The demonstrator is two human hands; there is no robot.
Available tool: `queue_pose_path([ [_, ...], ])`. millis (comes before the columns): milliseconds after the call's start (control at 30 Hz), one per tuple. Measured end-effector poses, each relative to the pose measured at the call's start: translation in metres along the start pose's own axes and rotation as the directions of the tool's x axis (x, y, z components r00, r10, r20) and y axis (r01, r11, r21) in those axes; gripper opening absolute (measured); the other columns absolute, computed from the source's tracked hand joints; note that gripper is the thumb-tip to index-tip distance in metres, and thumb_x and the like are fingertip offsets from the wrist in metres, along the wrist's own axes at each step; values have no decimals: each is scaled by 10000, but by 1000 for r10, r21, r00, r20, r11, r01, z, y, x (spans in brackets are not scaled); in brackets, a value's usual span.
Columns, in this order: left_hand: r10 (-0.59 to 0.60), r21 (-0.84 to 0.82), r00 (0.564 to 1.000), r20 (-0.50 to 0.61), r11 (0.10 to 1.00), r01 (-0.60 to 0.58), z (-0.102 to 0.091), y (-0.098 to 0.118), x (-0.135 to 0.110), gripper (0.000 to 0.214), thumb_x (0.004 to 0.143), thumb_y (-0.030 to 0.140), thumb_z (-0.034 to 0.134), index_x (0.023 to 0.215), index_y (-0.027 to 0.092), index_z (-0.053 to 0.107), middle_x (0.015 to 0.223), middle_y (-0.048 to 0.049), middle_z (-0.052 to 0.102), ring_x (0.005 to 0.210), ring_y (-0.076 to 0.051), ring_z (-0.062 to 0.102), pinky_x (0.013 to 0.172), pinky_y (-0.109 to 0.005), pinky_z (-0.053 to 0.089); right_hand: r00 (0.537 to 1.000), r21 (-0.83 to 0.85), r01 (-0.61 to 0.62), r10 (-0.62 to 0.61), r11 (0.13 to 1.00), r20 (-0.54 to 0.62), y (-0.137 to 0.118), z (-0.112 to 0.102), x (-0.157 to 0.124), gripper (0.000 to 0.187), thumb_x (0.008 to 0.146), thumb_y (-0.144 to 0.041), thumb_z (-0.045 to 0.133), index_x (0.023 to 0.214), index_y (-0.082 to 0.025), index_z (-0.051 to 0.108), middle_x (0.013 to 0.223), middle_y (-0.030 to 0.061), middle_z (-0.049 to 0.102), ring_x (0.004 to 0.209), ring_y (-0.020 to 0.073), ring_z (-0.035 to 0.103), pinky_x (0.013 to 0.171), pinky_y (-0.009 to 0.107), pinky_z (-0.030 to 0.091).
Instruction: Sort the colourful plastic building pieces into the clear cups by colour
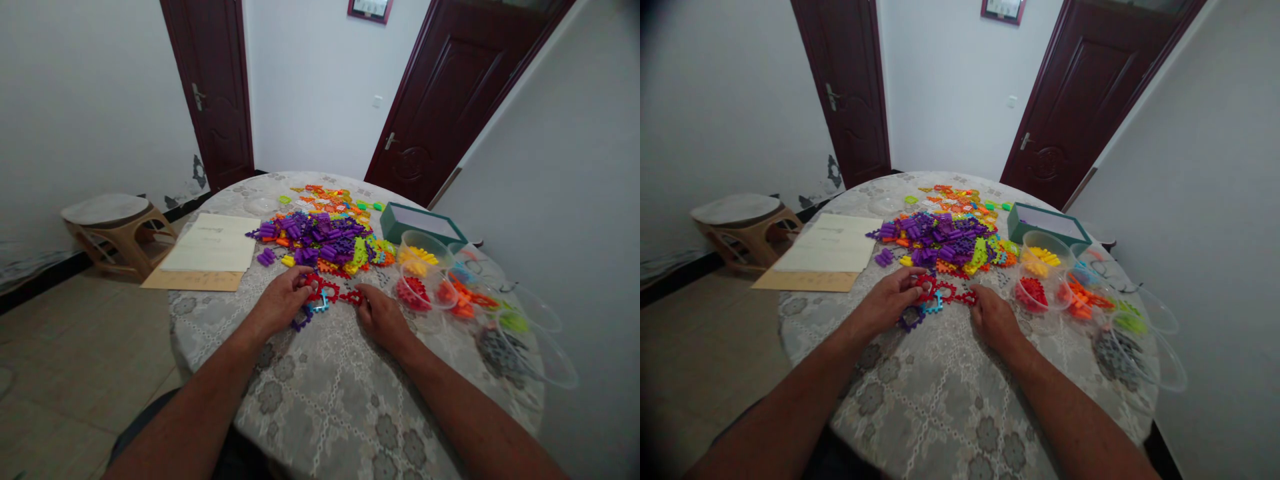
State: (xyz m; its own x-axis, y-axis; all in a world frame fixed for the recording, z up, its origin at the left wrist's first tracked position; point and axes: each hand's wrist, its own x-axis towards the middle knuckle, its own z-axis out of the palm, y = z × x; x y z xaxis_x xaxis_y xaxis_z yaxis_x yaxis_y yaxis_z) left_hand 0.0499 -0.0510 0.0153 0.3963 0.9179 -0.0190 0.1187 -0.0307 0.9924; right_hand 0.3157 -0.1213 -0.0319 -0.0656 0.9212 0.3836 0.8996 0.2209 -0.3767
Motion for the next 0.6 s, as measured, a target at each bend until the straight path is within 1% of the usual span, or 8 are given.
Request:
queue_pose_path([
  [100,14,-1,1000,14,1000,-14,3,-4,0,473,847,277,669,1311,190,639,950,-46,752,859,-189,728,799,-338,603,994,164,-107,110,981,-5,-11,-7,0,369,927,-202,522,1263,-195,675,959,58,766,836,218,714,800,330,563],
  [167,30,10,999,35,999,-31,6,-5,-1,469,860,288,665,1320,197,641,995,-62,770,886,-200,736,811,-342,597,987,290,-159,153,944,44,-20,-10,-2,344,942,-235,521,1248,-209,675,835,6,724,726,189,667,696,291,519],
  [200,38,18,998,51,999,-39,7,-5,-3,467,865,292,662,1323,202,644,1020,-69,778,897,-205,739,812,-343,592,985,347,-173,157,922,73,-24,-10,-4,343,946,-240,517,1250,-213,674,823,-5,714,711,180,652,672,281,499],
  [300,42,38,989,142,998,-48,13,-1,-8,452,865,292,666,1310,208,664,1073,-82,793,927,-224,744,808,-340,578,982,460,-181,137,869,128,-34,-7,-8,357,948,-228,514,1268,-224,671,867,-9,717,742,169,645,677,271,483],
  [367,49,62,978,201,996,-63,18,1,-11,451,849,289,689,1293,215,683,1097,-83,797,956,-239,744,823,-344,575,983,490,-172,113,855,148,-37,-4,-10,362,952,-220,522,1282,-226,669,897,-4,726,765,167,650,695,272,488],
  [433,69,115,972,225,989,-97,22,3,-14,455,825,272,713,1279,236,705,1127,-75,795,990,-250,740,865,-355,575,983,501,-150,75,852,167,-37,-2,-12,368,969,-219,523,1310,-227,660,928,4,738,780,168,658,705,273,498],
  [533,104,192,974,202,971,-143,22,4,-14,406,830,236,680,1230,271,741,1141,-57,794,1014,-253,735,912,-367,572,992,464,-69,11,883,126,-34,-1,-11,392,1010,-225,521,1390,-237,616,1043,40,745,817,174,670,738,293,534],
  [600,107,212,986,131,968,-133,17,3,-10,385,838,226,657,1210,268,745,1132,-58,796,1017,-253,736,921,-373,574,996,351,54,-75,935,48,-32,-1,-8,413,1018,-204,523,1424,-236,596,1198,95,719,982,214,679,873,361,565],
])
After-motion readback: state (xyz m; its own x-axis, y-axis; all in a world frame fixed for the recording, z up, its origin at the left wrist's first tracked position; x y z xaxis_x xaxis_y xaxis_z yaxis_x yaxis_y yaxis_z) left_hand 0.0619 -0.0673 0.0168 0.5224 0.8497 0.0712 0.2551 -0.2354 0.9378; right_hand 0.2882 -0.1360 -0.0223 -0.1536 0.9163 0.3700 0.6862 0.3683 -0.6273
